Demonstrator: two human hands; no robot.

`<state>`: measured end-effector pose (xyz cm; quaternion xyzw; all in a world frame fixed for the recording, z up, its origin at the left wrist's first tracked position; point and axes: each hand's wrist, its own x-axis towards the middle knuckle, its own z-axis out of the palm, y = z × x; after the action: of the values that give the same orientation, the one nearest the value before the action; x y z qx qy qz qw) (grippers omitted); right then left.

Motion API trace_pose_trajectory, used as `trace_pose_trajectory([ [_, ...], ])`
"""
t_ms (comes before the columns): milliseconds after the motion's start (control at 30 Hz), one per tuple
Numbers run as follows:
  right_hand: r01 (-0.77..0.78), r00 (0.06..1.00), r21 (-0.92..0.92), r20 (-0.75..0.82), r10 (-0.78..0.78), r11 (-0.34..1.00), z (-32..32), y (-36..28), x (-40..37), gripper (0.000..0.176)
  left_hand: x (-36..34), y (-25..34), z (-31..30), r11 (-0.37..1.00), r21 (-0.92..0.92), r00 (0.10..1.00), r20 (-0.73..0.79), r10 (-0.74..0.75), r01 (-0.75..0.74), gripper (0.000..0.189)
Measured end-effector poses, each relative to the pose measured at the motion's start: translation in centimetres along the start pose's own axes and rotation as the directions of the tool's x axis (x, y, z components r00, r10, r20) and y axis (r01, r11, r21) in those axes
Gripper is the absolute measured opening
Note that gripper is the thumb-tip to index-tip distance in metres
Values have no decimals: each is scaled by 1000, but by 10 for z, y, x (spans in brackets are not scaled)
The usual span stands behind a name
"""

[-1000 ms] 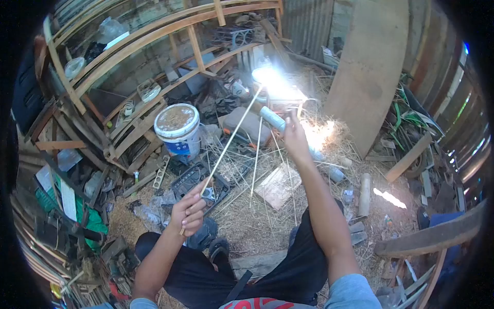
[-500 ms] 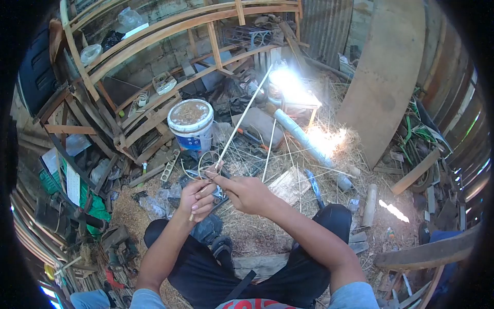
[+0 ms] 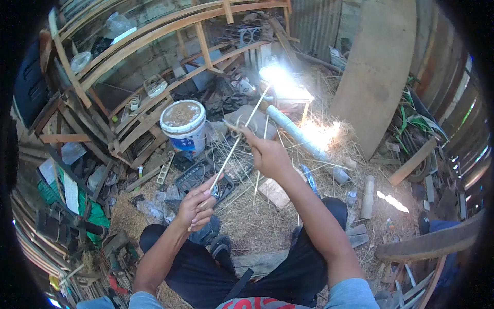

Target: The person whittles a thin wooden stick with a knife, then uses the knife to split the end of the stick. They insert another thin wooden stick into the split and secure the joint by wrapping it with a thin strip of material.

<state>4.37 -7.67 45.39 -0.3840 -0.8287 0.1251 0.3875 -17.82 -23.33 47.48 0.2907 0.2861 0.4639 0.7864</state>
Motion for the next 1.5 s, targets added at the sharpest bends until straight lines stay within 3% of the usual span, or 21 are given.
trace_pose_trajectory([
  [67,-78,996,96,-40,83,992,-10,14,5,48,-4,-3,1,1000,7,1000,15,-24,24,51],
  [167,-69,991,99,-110,79,993,-20,41,16,39,-6,-4,0,998,-14,998,17,-61,62,52],
  [200,-162,984,12,-80,162,987,-27,43,20,37,-6,-6,-7,998,-15,998,19,-65,66,52],
  [333,-309,937,16,-164,308,951,-23,106,35,38,-11,-7,-4,993,3,993,-1,-118,118,53],
  [500,-498,861,-123,-185,473,859,-35,157,34,42,-9,-11,-17,979,-114,986,45,-162,166,53],
  [567,-526,805,-32,-340,486,850,-20,237,18,48,-14,-8,-20,972,-185,987,92,-130,145,52],
  [633,-592,758,-88,-398,516,801,-16,299,-12,46,-20,3,-23,952,-281,983,166,-73,119,52],
  [700,-790,604,-56,-234,762,610,-19,307,-15,33,-18,10,-26,962,-271,993,107,39,-9,50],
  [800,-779,627,100,110,771,619,-9,251,6,28,-6,18,-21,977,-92,981,11,195,-193,52],
  [833,-730,684,188,191,705,657,-24,179,13,35,-2,21,-17,975,-48,976,-10,215,-216,53],
  [867,-683,730,253,211,650,685,-23,139,19,34,3,23,-12,973,-3,972,-29,231,-231,54],
  [933,-391,905,426,18,425,816,5,92,16,32,11,24,-9,958,32,959,-13,285,-284,55],
  [967,-363,925,353,25,379,863,7,62,17,29,16,25,-5,949,43,948,-50,314,-312,55],
  [1000,-344,928,538,72,364,770,25,51,16,21,23,27,0,940,55,936,-85,341,-337,54],
  [1067,-431,886,705,214,411,563,26,10,13,22,31,30,2,925,55,916,-132,379,-375,52],
  [1200,-488,851,850,411,327,201,10,-31,10,31,42,32,-17,916,7,911,-99,400,-402,50],
  [1300,-529,848,816,494,194,234,4,-34,4,43,41,31,-17,914,26,904,-139,404,-405,51],
  [1333,-566,805,702,584,107,431,3,-24,4,49,41,31,-18,915,36,904,-145,402,-402,50],
  [1433,-604,632,284,740,230,745,3,-19,1,47,41,29,-20,919,61,904,-165,394,-389,50],
  [1467,-332,738,173,659,142,927,21,10,-8,47,41,29,-20,919,63,902,-176,393,-388,51],
  [1500,-159,777,121,627,49,980,27,30,-13,48,41,30,-20,919,65,900,-187,393,-388,52],
])
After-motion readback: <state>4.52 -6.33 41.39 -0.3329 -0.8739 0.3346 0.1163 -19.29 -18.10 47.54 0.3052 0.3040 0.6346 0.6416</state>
